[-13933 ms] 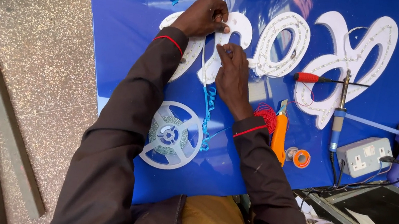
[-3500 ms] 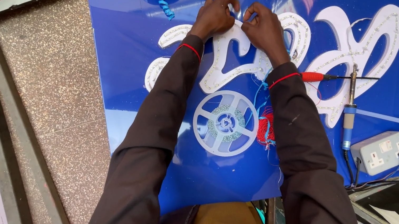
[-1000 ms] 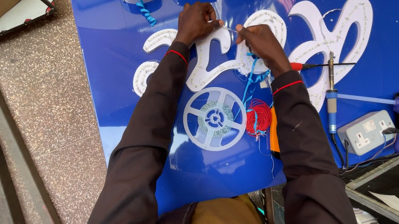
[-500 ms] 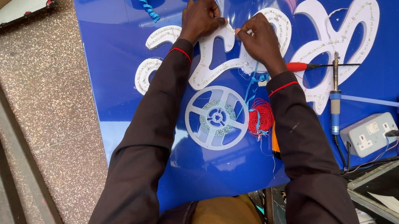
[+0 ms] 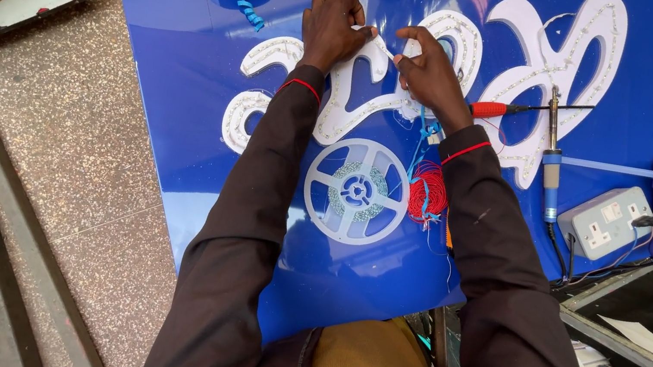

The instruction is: The person assembles an LED sign by placing LED strips into white letter-shaped channels on a blue board. They use a utility knife to trim excess strip and a soldering iron to join wires. Tools and materials including a spool of LED strip, wires, and a hot glue gun are visible on the work surface.

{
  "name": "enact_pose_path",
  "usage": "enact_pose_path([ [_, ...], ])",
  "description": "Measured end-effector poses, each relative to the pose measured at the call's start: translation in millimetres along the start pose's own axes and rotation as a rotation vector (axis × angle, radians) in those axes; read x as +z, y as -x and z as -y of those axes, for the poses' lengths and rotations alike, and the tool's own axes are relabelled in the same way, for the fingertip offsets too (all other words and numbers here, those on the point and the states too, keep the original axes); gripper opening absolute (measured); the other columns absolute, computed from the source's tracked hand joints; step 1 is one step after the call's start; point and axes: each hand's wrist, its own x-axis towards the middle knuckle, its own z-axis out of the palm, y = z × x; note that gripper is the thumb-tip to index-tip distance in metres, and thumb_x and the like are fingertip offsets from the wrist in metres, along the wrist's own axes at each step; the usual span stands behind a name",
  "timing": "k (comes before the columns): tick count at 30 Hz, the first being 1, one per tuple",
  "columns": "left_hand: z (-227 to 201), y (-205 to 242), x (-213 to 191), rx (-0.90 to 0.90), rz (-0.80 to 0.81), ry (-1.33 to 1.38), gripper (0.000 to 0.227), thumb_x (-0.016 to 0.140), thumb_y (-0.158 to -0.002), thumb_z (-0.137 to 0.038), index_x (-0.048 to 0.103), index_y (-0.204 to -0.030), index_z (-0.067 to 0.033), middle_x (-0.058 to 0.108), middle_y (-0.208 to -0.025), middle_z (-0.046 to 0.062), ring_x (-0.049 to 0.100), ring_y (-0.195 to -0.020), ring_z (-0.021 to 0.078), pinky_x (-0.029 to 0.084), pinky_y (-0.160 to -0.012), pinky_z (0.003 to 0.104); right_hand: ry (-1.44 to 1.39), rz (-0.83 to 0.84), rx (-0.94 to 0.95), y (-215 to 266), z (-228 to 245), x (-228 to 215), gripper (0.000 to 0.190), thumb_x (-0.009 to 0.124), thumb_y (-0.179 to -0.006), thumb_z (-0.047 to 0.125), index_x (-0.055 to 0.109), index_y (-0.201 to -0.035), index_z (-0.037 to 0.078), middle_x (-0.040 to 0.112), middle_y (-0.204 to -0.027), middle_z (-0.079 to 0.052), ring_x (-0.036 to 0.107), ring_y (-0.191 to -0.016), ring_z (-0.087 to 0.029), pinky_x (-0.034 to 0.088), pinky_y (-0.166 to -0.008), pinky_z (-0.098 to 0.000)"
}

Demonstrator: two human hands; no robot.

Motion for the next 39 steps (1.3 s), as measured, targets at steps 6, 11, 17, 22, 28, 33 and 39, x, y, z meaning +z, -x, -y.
enact_pose_path([
  [6,-10.5,4.3,-6.6,-0.024,0.01,-0.022,0.033,0.094,-0.09,-0.042,0.065,-0.086,-0.0273,0.066,-0.095,-0.003,0.055,-0.102,0.0297,0.039,-0.083,0.05,0.078,-0.085,-0.196,-11.7,-30.8,14.2,0.035,0.059,-0.116,0.018,0.081,-0.144,0.011,0.079,-0.088,-0.007,0.067,-0.073,-0.019,0.053,-0.072,-0.0421],
  [11,-8.9,5.4,-3.5,-0.012,-0.004,-0.041,0.033,0.092,-0.09,-0.042,0.063,-0.087,-0.0277,0.065,-0.097,-0.003,0.054,-0.101,0.0307,0.039,-0.083,0.051,0.156,-0.044,-0.174,-8.4,-26.5,22.8,0.039,0.057,-0.116,0.014,0.076,-0.15,0.008,0.076,-0.122,-0.013,0.064,-0.101,-0.028,0.054,-0.087,-0.0485],
  [17,4.2,13.1,-0.8,0.132,-0.039,-0.027,0.038,0.09,-0.093,-0.054,0.063,-0.095,-0.0274,0.064,-0.101,-0.002,0.052,-0.099,0.0295,0.037,-0.08,0.05,0.5,-0.131,-0.262,-3.6,-29.5,37.6,0.043,0.054,-0.115,0.014,0.075,-0.151,0.005,0.084,-0.118,-0.022,0.076,-0.094,-0.048,0.052,-0.063,-0.0583],
  [22,-3.2,16.7,-9.2,0.151,-0.032,-0.045,0.048,0.097,-0.086,-0.055,0.06,-0.099,-0.0271,0.06,-0.105,-0.002,0.049,-0.1,0.0293,0.036,-0.083,0.049,0.48,-0.107,-0.269,3.9,-32.1,32.3,0.045,0.055,-0.117,0.02,0.071,-0.159,0.01,0.08,-0.086,-0.011,0.069,-0.068,-0.036,0.044,-0.055,-0.0504],
  [28,-5.6,17.9,-3.5,0.096,-0.061,-0.057,0.045,0.097,-0.084,-0.052,0.062,-0.098,-0.0262,0.066,-0.109,-0.001,0.052,-0.102,0.0294,0.039,-0.084,0.051,0.407,-0.225,-0.293,2.0,-50.5,35.6,0.036,0.071,-0.113,0.027,0.081,-0.143,0.01,0.087,-0.118,-0.015,0.08,-0.095,-0.035,0.061,-0.073,-0.0532],
  [33,-8.0,21.8,-11.3,0.143,-0.045,-0.03,0.047,0.096,-0.085,-0.052,0.059,-0.098,-0.0263,0.06,-0.105,-0.003,0.048,-0.1,0.0282,0.036,-0.084,0.049,0.392,-0.175,-0.224,6.2,-50.8,43.2,0.044,0.06,-0.113,0.029,0.079,-0.145,0.006,0.085,-0.126,-0.019,0.079,-0.105,-0.043,0.06,-0.078,-0.0593],
  [39,-5.8,21.3,-12.5,0.161,0.0,-0.084,0.059,0.098,-0.081,-0.064,0.057,-0.102,-0.0265,0.056,-0.109,0.0,0.047,-0.102,0.0289,0.035,-0.084,0.05,0.396,-0.14,-0.187,19.7,-41.6,47.9,0.052,0.062,-0.113,0.029,0.068,-0.158,0.005,0.084,-0.119,-0.02,0.078,-0.1,-0.043,0.055,-0.071,-0.0563],
])
